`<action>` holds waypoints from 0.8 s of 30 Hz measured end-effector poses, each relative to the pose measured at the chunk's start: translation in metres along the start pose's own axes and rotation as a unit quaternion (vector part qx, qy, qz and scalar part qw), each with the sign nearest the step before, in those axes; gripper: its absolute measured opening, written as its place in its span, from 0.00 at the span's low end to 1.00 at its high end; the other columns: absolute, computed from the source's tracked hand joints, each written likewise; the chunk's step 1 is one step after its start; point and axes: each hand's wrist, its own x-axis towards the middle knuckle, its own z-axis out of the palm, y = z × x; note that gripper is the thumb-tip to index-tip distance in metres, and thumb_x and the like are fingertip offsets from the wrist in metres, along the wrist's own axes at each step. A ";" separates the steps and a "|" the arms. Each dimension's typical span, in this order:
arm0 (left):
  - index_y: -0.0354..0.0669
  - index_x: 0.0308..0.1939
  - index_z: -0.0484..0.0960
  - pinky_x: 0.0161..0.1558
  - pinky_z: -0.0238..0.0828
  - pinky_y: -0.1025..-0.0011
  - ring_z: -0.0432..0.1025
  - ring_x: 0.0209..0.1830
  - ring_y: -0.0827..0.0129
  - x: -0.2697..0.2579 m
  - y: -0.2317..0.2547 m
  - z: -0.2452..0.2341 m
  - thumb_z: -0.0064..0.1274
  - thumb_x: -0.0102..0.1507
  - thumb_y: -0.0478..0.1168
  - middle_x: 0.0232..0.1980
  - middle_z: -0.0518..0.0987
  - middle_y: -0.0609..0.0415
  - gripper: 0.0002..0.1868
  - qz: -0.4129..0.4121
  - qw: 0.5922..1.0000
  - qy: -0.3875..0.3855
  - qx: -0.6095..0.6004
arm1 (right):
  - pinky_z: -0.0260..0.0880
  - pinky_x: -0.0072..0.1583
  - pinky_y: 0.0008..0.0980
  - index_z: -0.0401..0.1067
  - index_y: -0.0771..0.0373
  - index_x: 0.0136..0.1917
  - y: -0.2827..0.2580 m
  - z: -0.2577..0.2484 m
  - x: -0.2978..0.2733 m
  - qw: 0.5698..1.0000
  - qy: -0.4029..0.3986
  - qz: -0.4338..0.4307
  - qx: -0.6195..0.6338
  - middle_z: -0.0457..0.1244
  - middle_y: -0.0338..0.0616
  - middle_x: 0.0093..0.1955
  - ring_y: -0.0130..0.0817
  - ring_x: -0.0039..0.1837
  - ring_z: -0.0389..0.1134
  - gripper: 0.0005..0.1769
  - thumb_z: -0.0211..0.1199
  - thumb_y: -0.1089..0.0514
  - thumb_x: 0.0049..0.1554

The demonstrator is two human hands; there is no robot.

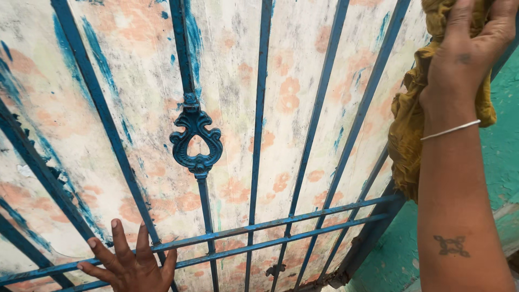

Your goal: The person cleans a metal gate by wiping its bars and ornamental fixtures with a cloth.

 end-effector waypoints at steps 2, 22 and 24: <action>0.47 0.71 0.64 0.74 0.10 0.19 0.19 0.86 0.37 -0.003 0.000 0.003 0.55 0.54 0.62 0.85 0.43 0.40 0.45 0.004 0.999 0.026 -0.021 | 0.71 0.62 0.41 0.69 0.65 0.67 0.014 0.000 0.006 0.972 -0.014 -0.160 -0.170 0.67 0.48 0.64 0.42 0.62 0.71 0.09 0.57 0.61 0.76; 0.39 0.69 0.63 0.72 0.11 0.27 0.38 0.85 0.42 -0.003 0.023 -0.006 0.61 0.60 0.62 0.82 0.51 0.42 0.44 -0.018 0.996 0.083 -0.016 | 0.74 0.57 0.53 0.62 0.56 0.58 -0.023 0.005 -0.149 0.898 0.020 -0.051 -0.436 0.58 0.61 0.65 0.61 0.60 0.72 0.13 0.61 0.68 0.66; 0.41 0.69 0.63 0.72 0.10 0.28 0.38 0.86 0.42 -0.002 0.022 -0.007 0.62 0.59 0.60 0.82 0.50 0.43 0.43 -0.017 0.997 0.076 -0.019 | 0.72 0.58 0.53 0.62 0.57 0.56 -0.022 0.002 -0.171 0.891 0.009 -0.028 -0.452 0.58 0.58 0.61 0.59 0.58 0.71 0.12 0.61 0.68 0.65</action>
